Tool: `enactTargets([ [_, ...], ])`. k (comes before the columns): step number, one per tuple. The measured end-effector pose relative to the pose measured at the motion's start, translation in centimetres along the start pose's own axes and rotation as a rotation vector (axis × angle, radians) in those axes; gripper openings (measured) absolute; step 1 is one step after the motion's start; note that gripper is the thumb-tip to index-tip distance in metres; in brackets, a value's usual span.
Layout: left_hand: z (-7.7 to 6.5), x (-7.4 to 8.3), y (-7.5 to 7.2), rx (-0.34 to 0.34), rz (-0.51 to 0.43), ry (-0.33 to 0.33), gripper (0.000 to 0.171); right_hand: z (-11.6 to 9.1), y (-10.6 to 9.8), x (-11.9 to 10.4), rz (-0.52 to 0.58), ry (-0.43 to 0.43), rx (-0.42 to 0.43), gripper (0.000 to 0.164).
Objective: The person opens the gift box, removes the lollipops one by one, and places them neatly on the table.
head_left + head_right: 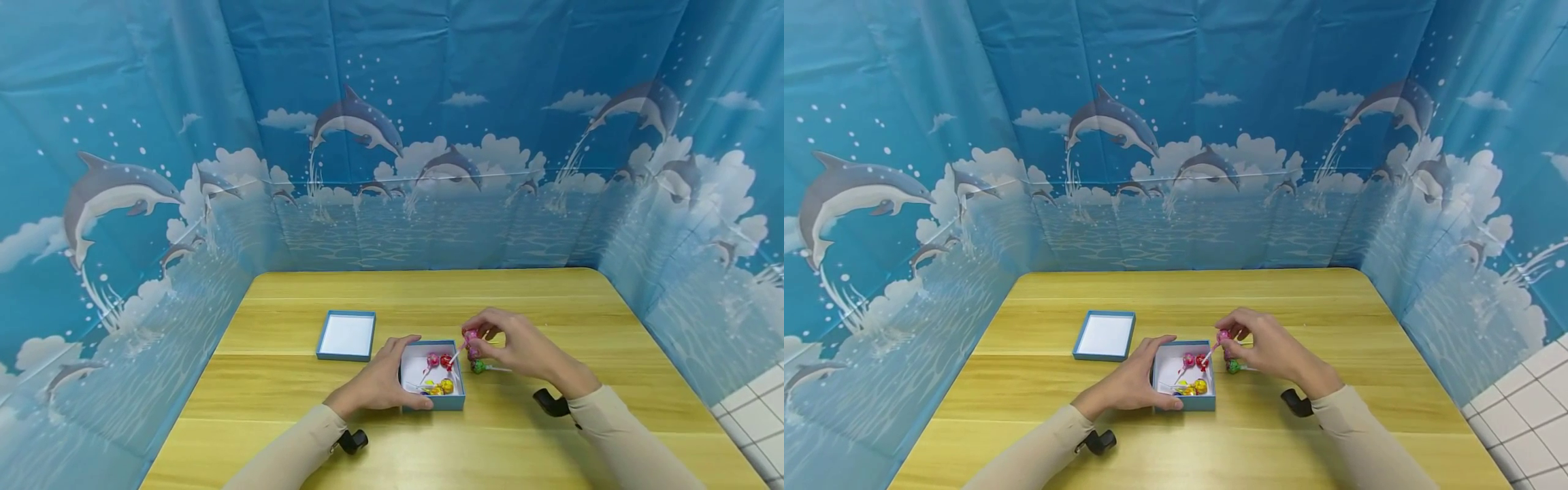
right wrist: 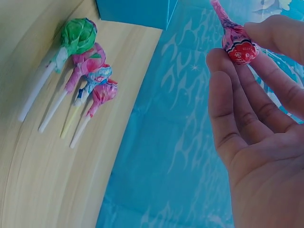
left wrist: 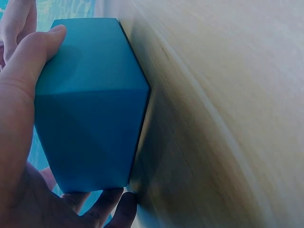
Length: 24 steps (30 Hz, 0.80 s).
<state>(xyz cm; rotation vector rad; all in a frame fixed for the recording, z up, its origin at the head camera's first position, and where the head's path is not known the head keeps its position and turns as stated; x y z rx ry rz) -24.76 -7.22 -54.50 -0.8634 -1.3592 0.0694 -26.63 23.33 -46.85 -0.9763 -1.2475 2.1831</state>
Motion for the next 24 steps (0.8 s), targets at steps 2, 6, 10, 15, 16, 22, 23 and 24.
enactTargets([
  [2, 0.0, -0.1, 0.0, 0.001, 0.005, 0.001, 0.13, -0.1, -0.1, 0.1, -0.004, 0.004, 0.01, 0.023],
  [6, 0.1, -0.2, 0.1, 0.003, 0.004, 0.0, 0.131, -0.3, -0.4, 0.3, -0.023, 0.005, 0.031, 0.021],
  [10, 0.0, -0.1, 0.1, 0.003, -0.007, -0.001, 0.131, -0.6, -0.7, 0.5, -0.044, -0.007, 0.053, 0.021],
  [15, -0.1, 0.2, 0.0, 0.004, -0.025, -0.003, 0.131, -1.1, -1.1, 0.6, -0.053, -0.036, 0.085, 0.023],
  [16, -0.1, 0.3, 0.0, 0.004, -0.025, -0.004, 0.131, -1.1, -1.2, 0.6, -0.053, -0.04, 0.088, 0.022],
  [22, -0.1, 0.3, 0.0, 0.003, -0.026, -0.005, 0.131, -1.5, -1.3, 1.0, -0.038, -0.034, 0.075, 0.024],
  [23, -0.1, 0.3, 0.0, 0.004, -0.026, -0.005, 0.131, -1.5, -1.3, 1.1, -0.036, -0.03, 0.071, 0.025],
  [24, -0.1, 0.3, 0.0, 0.004, -0.025, -0.005, 0.131, -1.6, -1.3, 1.1, -0.035, -0.027, 0.067, 0.026],
])
Point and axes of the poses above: each hand's wrist, its own z-axis towards the middle knuckle, its own y-axis out of the palm, x = y × z, the point moved 3 cm from there along z, towards the middle knuckle, and after that the axes turned 10 degrees about -z, right-handed, at the moved point
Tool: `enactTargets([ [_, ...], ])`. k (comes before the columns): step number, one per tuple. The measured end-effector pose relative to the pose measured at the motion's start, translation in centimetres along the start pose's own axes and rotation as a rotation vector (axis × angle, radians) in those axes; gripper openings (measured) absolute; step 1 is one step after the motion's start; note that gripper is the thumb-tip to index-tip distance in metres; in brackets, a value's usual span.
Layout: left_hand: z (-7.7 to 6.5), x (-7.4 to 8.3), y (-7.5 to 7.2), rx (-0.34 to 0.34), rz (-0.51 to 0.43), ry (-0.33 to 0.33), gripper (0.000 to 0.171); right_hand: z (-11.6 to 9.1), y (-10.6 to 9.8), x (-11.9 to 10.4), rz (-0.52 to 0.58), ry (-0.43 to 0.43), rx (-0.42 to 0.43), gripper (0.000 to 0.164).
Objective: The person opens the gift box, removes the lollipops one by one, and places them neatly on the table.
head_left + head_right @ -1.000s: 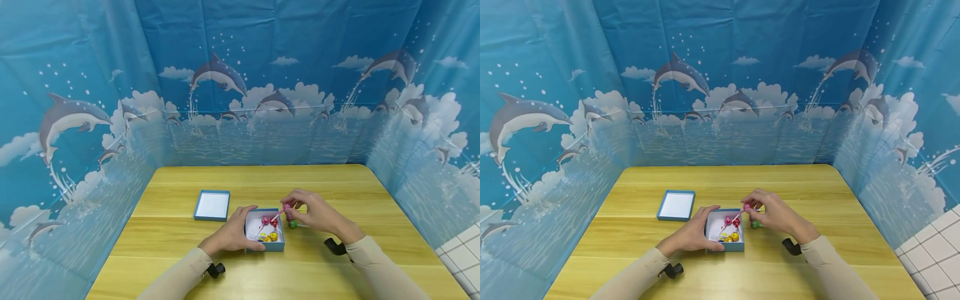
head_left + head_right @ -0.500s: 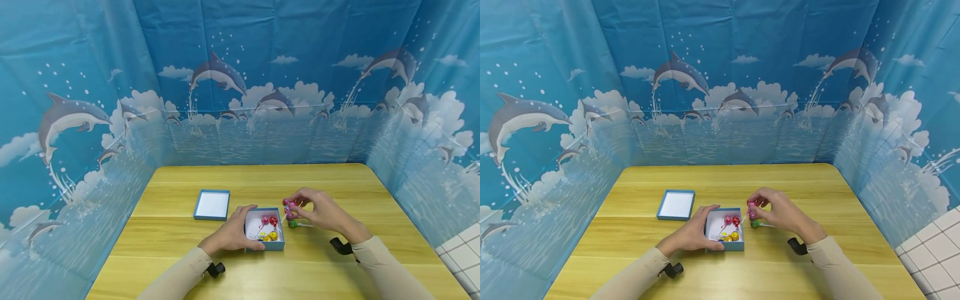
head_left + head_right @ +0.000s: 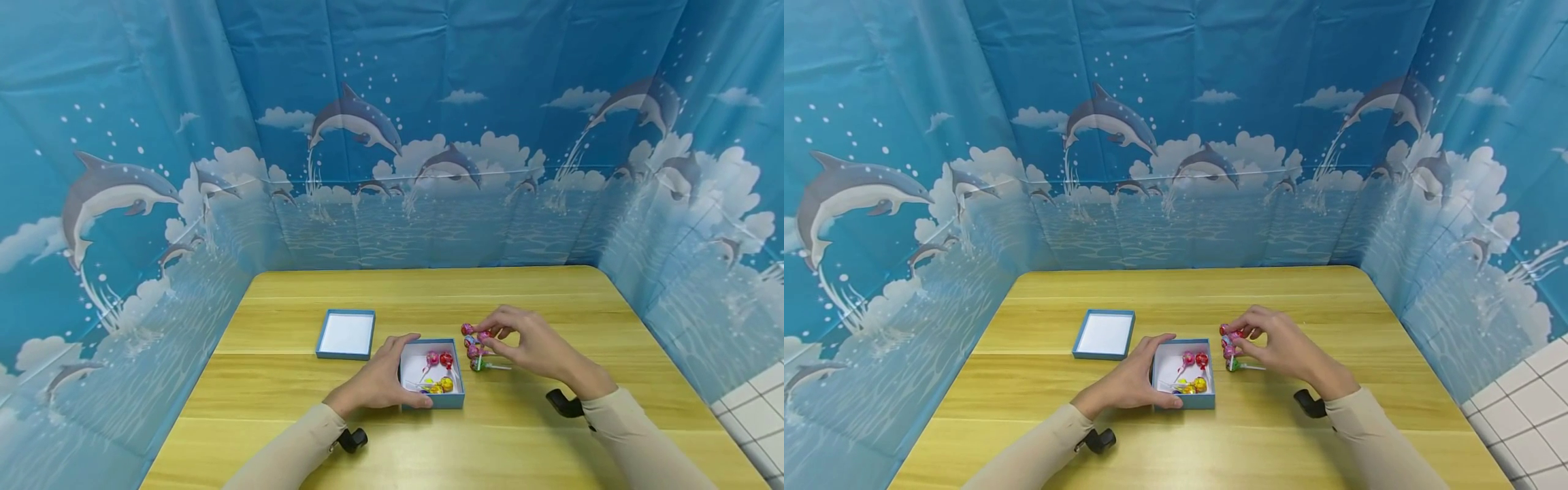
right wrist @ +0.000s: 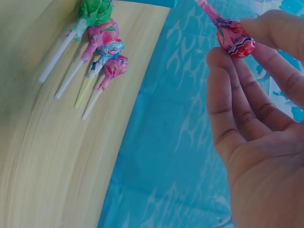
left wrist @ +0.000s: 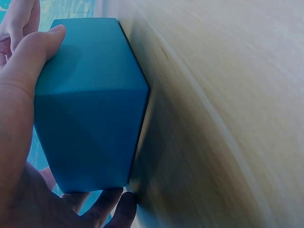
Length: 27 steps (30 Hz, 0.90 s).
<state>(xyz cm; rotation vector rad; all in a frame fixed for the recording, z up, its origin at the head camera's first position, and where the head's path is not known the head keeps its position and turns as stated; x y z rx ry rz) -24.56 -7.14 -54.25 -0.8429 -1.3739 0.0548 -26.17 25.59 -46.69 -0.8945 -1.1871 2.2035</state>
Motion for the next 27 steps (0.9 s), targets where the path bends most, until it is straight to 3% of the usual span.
enactTargets([
  [12, 0.0, 0.02, -0.02, -0.002, 0.001, -0.005, 0.131, -0.35, 0.32, 0.61, -0.019, 0.039, -0.04, 0.027],
  [27, 0.04, -0.04, -0.04, -0.004, -0.007, -0.002, 0.129, -1.01, 0.77, 1.02, 0.019, 0.011, -0.078, 0.024],
])
Point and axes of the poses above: each hand's wrist, its own z-axis towards the middle knuckle, its own y-axis out of the palm, x = y × z, the point moved 3 cm from there along z, towards the middle knuckle, and after that the axes turned 10 degrees about -z, right-handed, at the moved point
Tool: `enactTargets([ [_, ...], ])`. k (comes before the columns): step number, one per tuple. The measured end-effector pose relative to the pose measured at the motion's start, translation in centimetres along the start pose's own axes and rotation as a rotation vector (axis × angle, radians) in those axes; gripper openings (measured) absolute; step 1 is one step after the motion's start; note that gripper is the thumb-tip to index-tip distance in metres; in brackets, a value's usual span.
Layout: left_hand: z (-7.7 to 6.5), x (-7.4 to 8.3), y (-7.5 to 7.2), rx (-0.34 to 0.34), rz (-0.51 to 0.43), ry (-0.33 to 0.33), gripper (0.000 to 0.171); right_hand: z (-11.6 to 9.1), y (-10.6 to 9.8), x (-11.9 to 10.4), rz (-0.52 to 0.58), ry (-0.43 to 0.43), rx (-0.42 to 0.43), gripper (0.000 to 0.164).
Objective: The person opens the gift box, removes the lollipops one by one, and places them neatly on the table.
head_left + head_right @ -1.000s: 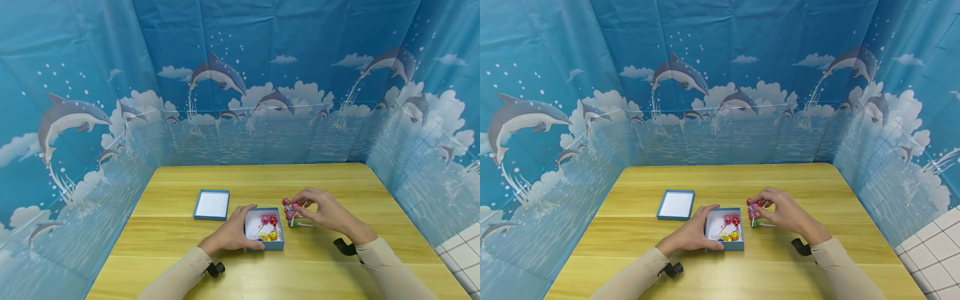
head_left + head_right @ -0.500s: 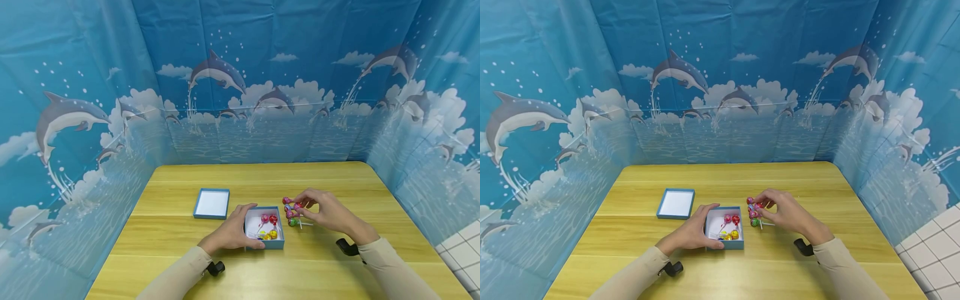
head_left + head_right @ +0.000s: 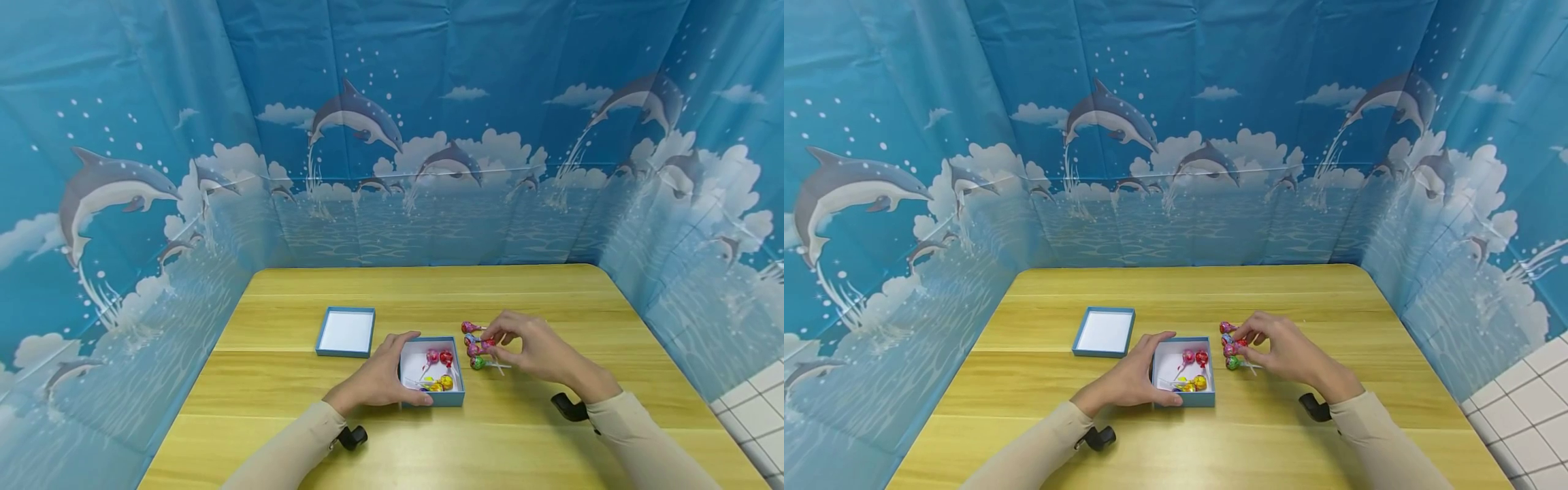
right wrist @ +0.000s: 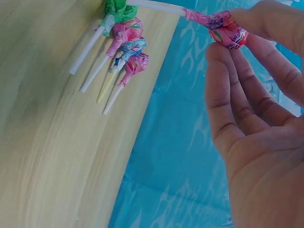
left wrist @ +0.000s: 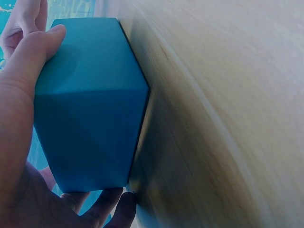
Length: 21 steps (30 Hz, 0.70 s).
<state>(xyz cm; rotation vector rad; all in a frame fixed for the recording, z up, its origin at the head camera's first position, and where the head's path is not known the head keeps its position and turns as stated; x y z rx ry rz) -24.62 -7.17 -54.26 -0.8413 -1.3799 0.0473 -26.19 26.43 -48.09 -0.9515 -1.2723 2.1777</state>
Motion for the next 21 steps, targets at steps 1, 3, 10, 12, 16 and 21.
enactTargets([
  [1, 0.0, 0.0, 0.0, 0.0, 0.0, 0.0, 0.129, 0.0, 0.1, 0.0, 0.003, -0.002, -0.003, 0.024],
  [3, 0.0, -0.1, 0.0, 0.0, 0.001, 0.001, 0.129, -0.1, 0.2, 0.0, 0.001, -0.007, -0.006, 0.025],
  [10, 0.1, -0.2, 0.0, 0.001, 0.005, 0.006, 0.13, -0.2, 0.8, 0.1, -0.008, -0.023, -0.005, 0.026],
  [12, 0.1, -0.2, 0.0, 0.002, 0.006, 0.007, 0.13, -0.3, 1.0, 0.3, 0.0, -0.021, -0.012, 0.027],
  [16, 0.1, -0.3, 0.0, 0.003, 0.005, 0.006, 0.13, -0.3, 1.3, 0.3, 0.014, -0.03, -0.023, 0.029],
  [21, 0.1, -0.3, 0.0, 0.001, 0.003, 0.009, 0.13, -0.4, 1.7, 0.0, 0.02, -0.064, -0.036, 0.029],
])
Point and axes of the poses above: each hand's wrist, its own z-axis towards the middle knuckle, its own y-axis out of the palm, x = y × z, the point moved 3 cm from there along z, towards the middle knuckle, and after that the axes turned 10 degrees about -z, right-handed, at the moved point
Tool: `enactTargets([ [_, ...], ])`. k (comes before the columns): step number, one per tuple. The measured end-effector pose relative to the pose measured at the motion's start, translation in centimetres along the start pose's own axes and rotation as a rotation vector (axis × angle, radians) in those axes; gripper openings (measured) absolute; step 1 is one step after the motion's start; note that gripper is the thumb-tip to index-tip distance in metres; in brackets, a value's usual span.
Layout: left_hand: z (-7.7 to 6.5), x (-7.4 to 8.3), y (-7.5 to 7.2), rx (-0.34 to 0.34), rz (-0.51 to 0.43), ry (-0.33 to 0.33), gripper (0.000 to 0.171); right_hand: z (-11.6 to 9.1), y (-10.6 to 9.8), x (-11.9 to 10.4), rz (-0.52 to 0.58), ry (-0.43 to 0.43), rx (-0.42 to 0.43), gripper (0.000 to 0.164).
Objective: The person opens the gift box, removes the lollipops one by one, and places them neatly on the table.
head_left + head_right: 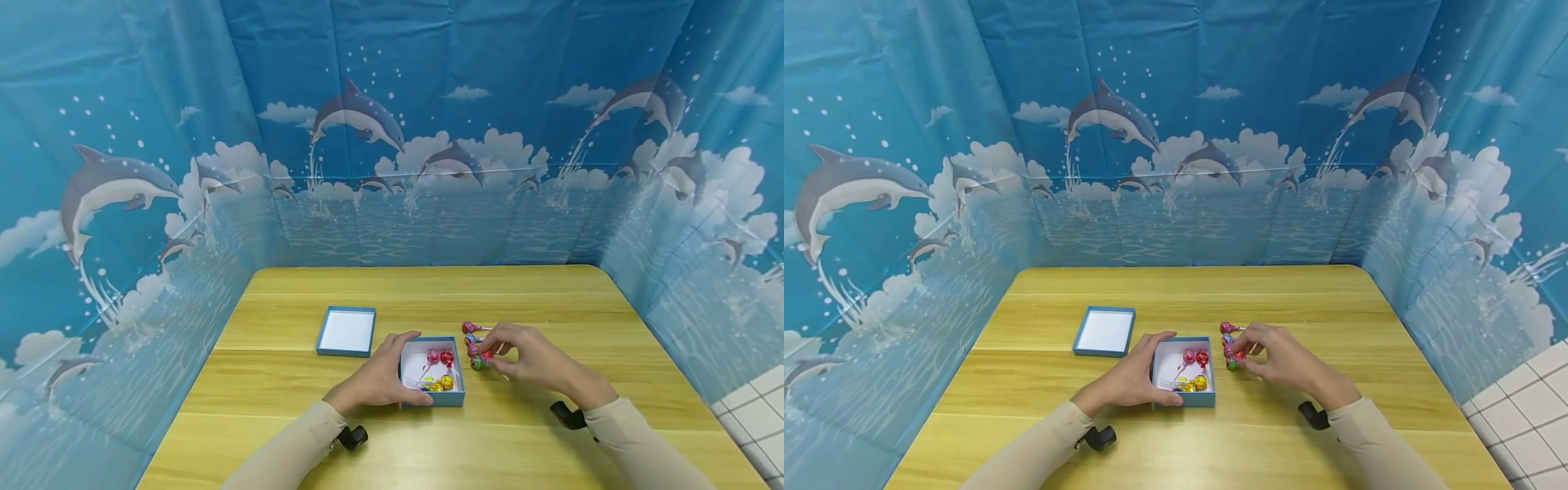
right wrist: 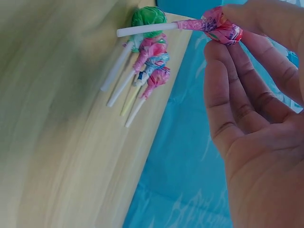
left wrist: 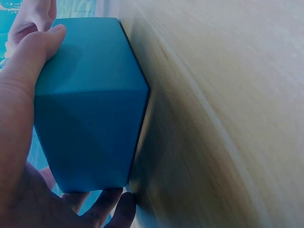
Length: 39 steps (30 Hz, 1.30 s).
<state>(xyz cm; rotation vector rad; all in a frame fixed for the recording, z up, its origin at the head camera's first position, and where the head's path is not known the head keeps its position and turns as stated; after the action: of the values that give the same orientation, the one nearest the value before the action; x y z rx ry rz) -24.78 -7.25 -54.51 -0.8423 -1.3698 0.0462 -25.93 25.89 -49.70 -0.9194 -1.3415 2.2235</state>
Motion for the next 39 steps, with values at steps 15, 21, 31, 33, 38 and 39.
enactTargets([
  [15, -0.1, 0.2, -0.1, 0.003, -0.001, 0.01, 0.13, -0.3, 1.0, -0.1, 0.007, 0.055, -0.09, 0.025],
  [21, -0.1, 0.1, 0.0, 0.007, 0.001, 0.006, 0.13, -0.4, 1.4, -0.1, 0.013, 0.028, -0.094, 0.026],
  [31, 0.0, 0.0, 0.0, 0.008, 0.01, 0.007, 0.13, -0.4, 1.9, -0.2, 0.018, 0.028, -0.138, 0.025],
  [33, 0.0, 0.0, 0.0, 0.008, 0.01, 0.008, 0.13, -0.5, 2.0, -0.2, 0.009, 0.031, -0.144, 0.024],
  [38, 0.0, 0.0, 0.0, 0.01, 0.013, 0.007, 0.131, -0.6, 2.3, -0.2, -0.004, 0.018, -0.139, 0.024],
  [39, 0.0, 0.0, -0.1, 0.01, 0.014, 0.006, 0.131, -0.6, 2.3, -0.2, -0.005, 0.014, -0.138, 0.024],
])
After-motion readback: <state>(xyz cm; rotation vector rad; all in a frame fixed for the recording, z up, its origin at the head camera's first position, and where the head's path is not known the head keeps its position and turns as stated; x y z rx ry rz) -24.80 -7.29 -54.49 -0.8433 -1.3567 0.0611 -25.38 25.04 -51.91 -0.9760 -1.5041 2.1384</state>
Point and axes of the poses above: each hand's wrist, its own z-axis towards the middle knuckle, its own y-axis out of the palm, x = y × z, the point moved 3 cm from there along z, towards the middle knuckle, and after that the axes turned 10 degrees about -z, right-handed, at the moved point
